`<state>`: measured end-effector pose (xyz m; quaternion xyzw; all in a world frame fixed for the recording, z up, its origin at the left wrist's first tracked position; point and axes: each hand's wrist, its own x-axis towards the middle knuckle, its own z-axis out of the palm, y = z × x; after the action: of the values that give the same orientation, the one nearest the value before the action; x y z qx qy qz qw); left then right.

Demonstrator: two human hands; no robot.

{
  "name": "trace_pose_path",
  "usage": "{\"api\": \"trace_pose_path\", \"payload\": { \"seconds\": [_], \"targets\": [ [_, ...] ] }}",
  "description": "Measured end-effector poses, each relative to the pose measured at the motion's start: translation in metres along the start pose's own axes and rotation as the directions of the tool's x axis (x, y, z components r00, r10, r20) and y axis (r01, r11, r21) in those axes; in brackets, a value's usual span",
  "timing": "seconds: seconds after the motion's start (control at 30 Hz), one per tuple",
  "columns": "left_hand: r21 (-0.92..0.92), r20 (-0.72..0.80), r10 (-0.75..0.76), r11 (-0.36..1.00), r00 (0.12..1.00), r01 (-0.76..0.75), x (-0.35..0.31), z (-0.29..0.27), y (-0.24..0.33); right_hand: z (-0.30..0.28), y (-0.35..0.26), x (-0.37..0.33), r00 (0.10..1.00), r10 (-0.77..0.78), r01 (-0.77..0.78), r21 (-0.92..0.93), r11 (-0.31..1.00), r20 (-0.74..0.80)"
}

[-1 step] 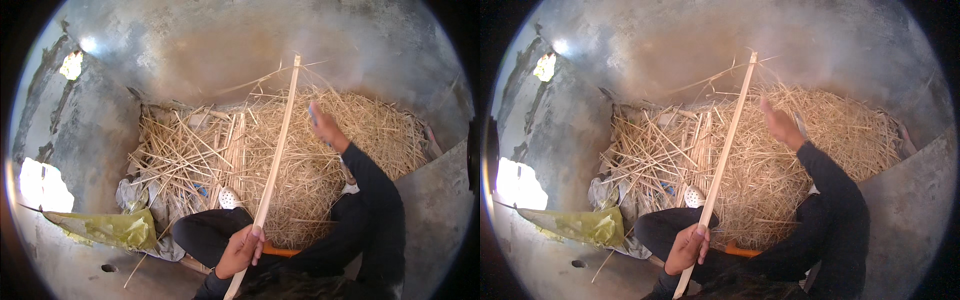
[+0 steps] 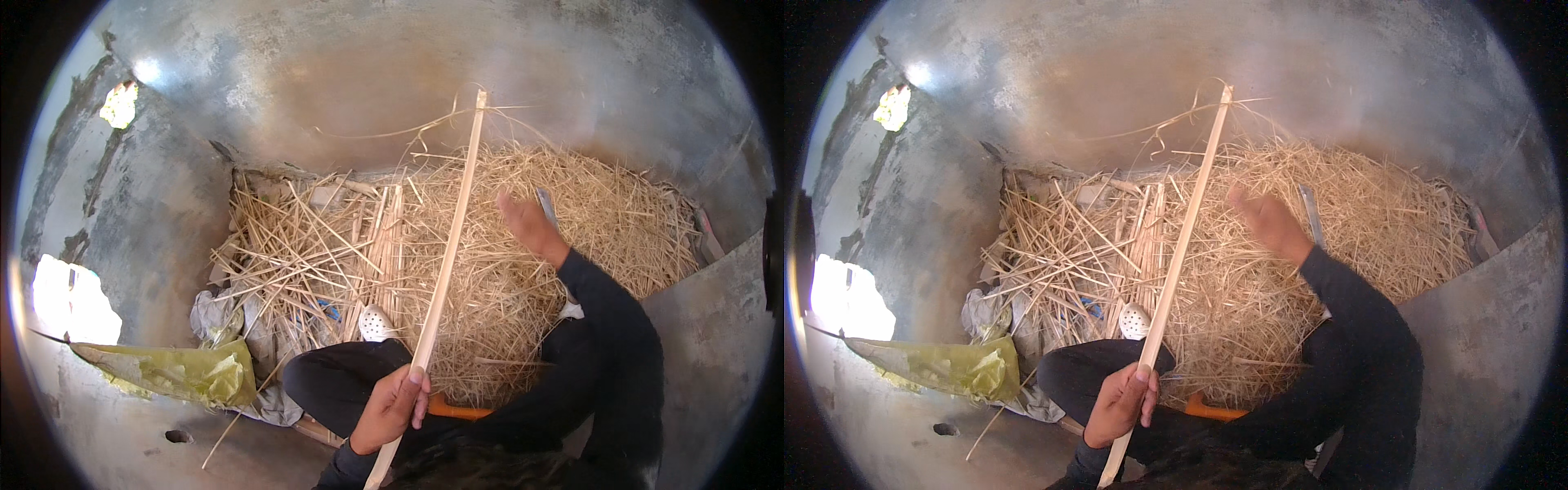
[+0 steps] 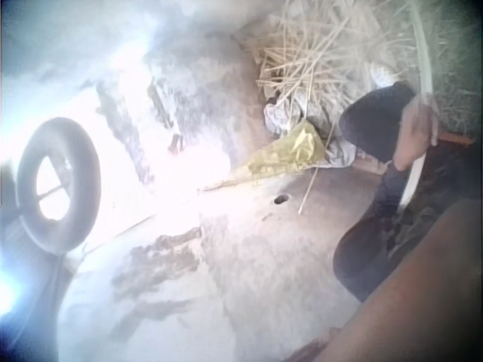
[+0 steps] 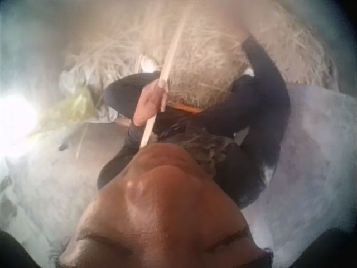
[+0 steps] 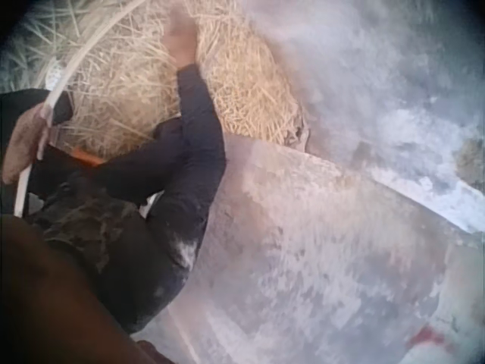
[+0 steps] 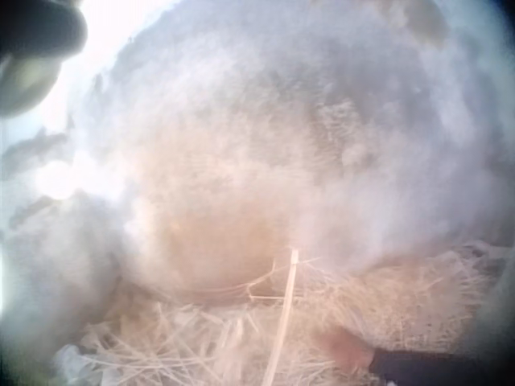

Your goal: The person sits on the floor and uses a knife to peel the outer layer off a long bamboo stick. They hold the stick vertically and scrape downwards repeatedly to remove the fibrous outer skin.

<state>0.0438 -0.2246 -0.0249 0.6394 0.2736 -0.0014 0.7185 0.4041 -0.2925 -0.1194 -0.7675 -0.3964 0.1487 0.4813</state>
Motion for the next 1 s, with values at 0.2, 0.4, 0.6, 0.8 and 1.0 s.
{"api": "trace_pose_path", "payload": {
  "seconds": [0.2,0.4,0.6,0.8,1.0],
  "targets": [
    [0.055,-0.046,0.018,0.998,0.999,-0.015,0.003,-0.003,0.002,0.044,-0.080,-0.076,0.872,-0.457,0.485,-0.443,0.754,0.176],
    [0.087,-0.039,0.031,0.996,0.999,-0.028,0.002,0.004,0.017,0.041,-0.072,-0.059,0.908,-0.410,0.408,-0.392,0.825,0.083],
    [0.134,-0.021,0.062,0.989,0.998,-0.058,0.005,0.003,0.013,0.027,-0.062,-0.033,0.822,-0.569,0.476,-0.588,0.654,0.033],
    [0.125,-0.034,0.044,0.991,0.998,-0.040,-0.008,0.007,0.011,0.003,-0.031,0.008,0.971,-0.226,0.155,-0.515,0.843,-0.078],
    [0.085,0.083,-0.001,0.996,0.997,-0.007,-0.023,0.014,0.003,-0.046,0.020,0.056,0.936,-0.050,-0.188,-0.612,0.768,-0.350]
  ]
}}
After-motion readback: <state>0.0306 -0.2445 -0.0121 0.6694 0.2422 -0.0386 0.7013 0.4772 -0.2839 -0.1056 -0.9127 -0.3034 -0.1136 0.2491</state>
